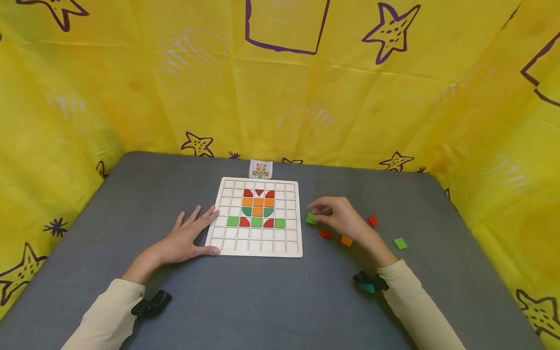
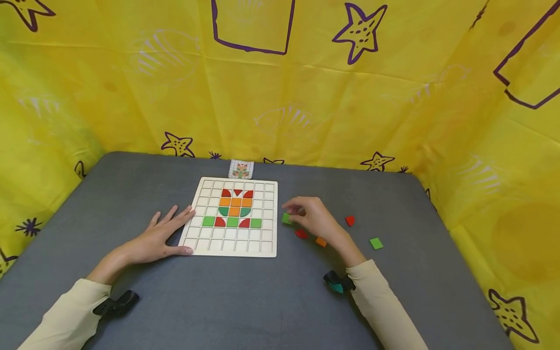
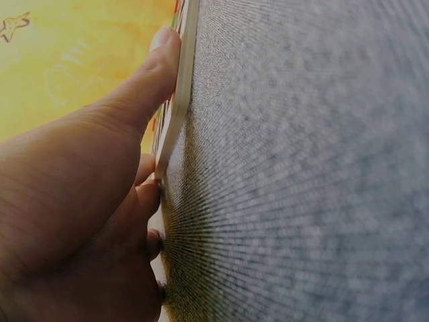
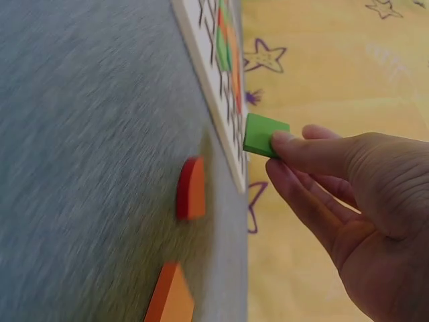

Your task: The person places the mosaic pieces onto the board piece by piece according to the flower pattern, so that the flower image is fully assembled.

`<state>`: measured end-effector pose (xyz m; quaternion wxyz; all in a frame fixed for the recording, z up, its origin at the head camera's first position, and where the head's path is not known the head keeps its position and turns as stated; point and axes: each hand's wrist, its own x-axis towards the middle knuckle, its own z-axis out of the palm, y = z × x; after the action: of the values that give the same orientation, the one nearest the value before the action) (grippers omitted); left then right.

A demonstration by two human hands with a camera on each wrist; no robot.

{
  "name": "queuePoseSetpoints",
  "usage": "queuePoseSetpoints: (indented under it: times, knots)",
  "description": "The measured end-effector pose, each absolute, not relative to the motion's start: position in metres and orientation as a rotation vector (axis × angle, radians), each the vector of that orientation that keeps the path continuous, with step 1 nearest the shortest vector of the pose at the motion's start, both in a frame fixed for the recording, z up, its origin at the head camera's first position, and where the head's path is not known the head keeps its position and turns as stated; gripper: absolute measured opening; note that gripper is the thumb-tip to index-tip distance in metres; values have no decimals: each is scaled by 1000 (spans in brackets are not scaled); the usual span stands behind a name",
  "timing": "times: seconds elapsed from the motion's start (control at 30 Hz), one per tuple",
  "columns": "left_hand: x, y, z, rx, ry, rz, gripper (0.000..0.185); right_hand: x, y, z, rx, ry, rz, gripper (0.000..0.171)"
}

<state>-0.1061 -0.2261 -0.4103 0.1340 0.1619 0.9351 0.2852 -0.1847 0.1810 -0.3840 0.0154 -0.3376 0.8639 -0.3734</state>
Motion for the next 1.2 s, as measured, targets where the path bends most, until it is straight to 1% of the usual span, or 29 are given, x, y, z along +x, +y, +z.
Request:
queuePoseSetpoints:
  times: [0.27, 0.6, 0.8, 1.2]
  knots:
    - [-106, -225, -409, 468, 2711, 832, 103, -188, 150, -379, -1049, 2636, -1154, 25]
    - [-106, -226, -408, 479, 2716, 835, 103, -186, 111, -380, -1179, 2533, -1127, 24]
    - [-106, -226, -409, 484, 2718, 833, 102, -183, 95, -382, -1249, 2496, -1127, 24]
    - [-107, -227, -411, 497, 2724, 829, 103, -182, 75, -385, -1219, 2490, -1100, 23]
